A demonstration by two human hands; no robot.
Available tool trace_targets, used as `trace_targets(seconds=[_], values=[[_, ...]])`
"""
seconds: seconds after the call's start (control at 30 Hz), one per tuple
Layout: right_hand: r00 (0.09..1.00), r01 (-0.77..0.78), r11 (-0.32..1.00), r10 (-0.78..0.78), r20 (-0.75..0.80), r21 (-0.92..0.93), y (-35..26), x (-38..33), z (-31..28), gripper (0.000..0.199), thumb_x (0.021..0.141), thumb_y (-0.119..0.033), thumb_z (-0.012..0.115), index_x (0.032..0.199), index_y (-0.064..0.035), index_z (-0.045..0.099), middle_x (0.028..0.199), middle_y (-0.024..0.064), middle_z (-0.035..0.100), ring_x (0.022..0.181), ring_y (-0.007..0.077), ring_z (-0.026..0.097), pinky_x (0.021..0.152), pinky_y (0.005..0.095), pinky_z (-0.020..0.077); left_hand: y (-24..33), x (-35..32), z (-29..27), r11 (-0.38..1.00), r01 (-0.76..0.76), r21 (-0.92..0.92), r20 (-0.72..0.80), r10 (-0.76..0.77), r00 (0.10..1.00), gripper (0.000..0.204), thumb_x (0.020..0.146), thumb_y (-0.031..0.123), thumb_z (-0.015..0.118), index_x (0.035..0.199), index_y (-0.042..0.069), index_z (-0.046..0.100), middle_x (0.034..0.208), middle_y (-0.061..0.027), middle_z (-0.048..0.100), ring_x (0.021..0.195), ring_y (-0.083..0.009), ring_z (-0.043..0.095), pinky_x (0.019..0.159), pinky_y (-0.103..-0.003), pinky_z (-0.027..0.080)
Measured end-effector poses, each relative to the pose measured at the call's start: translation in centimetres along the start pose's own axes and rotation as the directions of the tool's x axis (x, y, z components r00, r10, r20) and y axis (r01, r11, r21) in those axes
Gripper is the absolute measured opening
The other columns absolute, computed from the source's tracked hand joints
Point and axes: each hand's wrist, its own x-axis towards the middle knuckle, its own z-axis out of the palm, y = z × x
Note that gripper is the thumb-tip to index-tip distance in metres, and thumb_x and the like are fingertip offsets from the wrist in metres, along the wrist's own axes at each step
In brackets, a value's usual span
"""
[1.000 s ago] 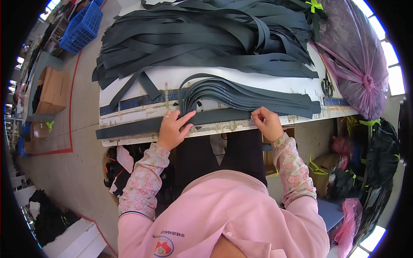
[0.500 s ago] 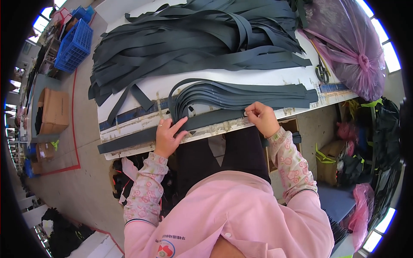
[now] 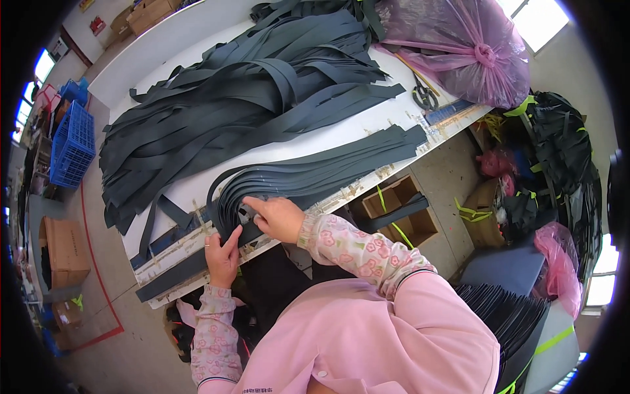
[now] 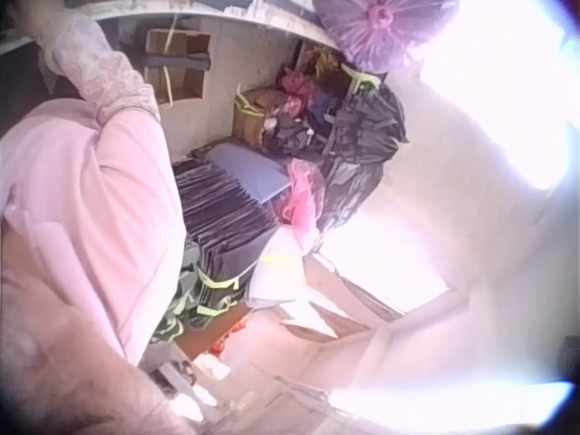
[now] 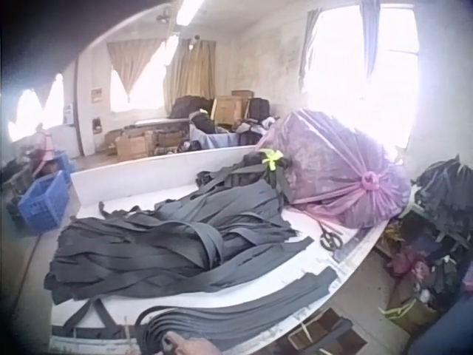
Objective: Organizing and aligning multiple dark gray fabric straps on a workbench.
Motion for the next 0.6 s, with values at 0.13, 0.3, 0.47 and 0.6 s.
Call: trace_targets(seconds=[0.13,0.3,0.47,0.6], values=[[0.980,-0.176,0.925,0.134,0.146,0.337,-1.8,0.2,2.2,0.032,0.087,-0.013,0.065,0.117,-0.0065,0.060,0.073,0.0132,0.065,0.069,0.0328,0.065,0.065,0.0424,0.0513,0.1,-0.6,-0.6,0.998,0.040,0.050,0.019,-0.040,0.999,0.042,0.083,0.008,0.069,0.123,0.020,0.072,0.081,-0.0102,0.046,0.075,-0.0302,0.047,0.067,-0.041,0.041],[0.981,-0.196,0.935,0.190,0.048,0.297,-0.8,-1.1,3.1,0.012,0.087,-0.010,0.068,0.096,-0.0024,0.066,0.064,0.0127,0.062,0.054,0.0227,0.061,0.055,0.0352,0.0485,0.1,0.7,0.2,1.000,0.012,-0.011,0.026,-0.012,1.000,0.044,0.083,0.013,0.070,0.127,0.021,0.068,0.084,-0.0124,0.048,0.077,-0.0323,0.049,0.069,-0.043,0.042],[0.983,-0.157,0.974,0.137,0.122,0.165,-2.4,-1.1,3.6,0.009,0.083,-0.013,0.069,0.091,-0.0096,0.068,0.063,0.0053,0.062,0.059,0.0258,0.061,0.074,0.0374,0.0469,0.1,0.3,-0.4,0.997,0.039,-0.061,0.016,-0.038,0.999,0.051,0.077,0.007,0.069,0.126,0.022,0.069,0.081,-0.0083,0.045,0.075,-0.0286,0.047,0.069,-0.040,0.042],[0.978,-0.173,0.974,0.153,0.140,0.145,-3.1,-1.0,4.7,0.007,0.083,-0.014,0.069,0.088,-0.0107,0.067,0.063,0.0035,0.062,0.059,0.0255,0.060,0.078,0.0371,0.0426,-0.1,-0.1,-0.6,0.997,0.048,-0.065,-0.024,-0.050,0.998,0.051,0.076,0.006,0.069,0.125,0.021,0.070,0.081,-0.0071,0.045,0.075,-0.0277,0.047,0.069,-0.039,0.042]])
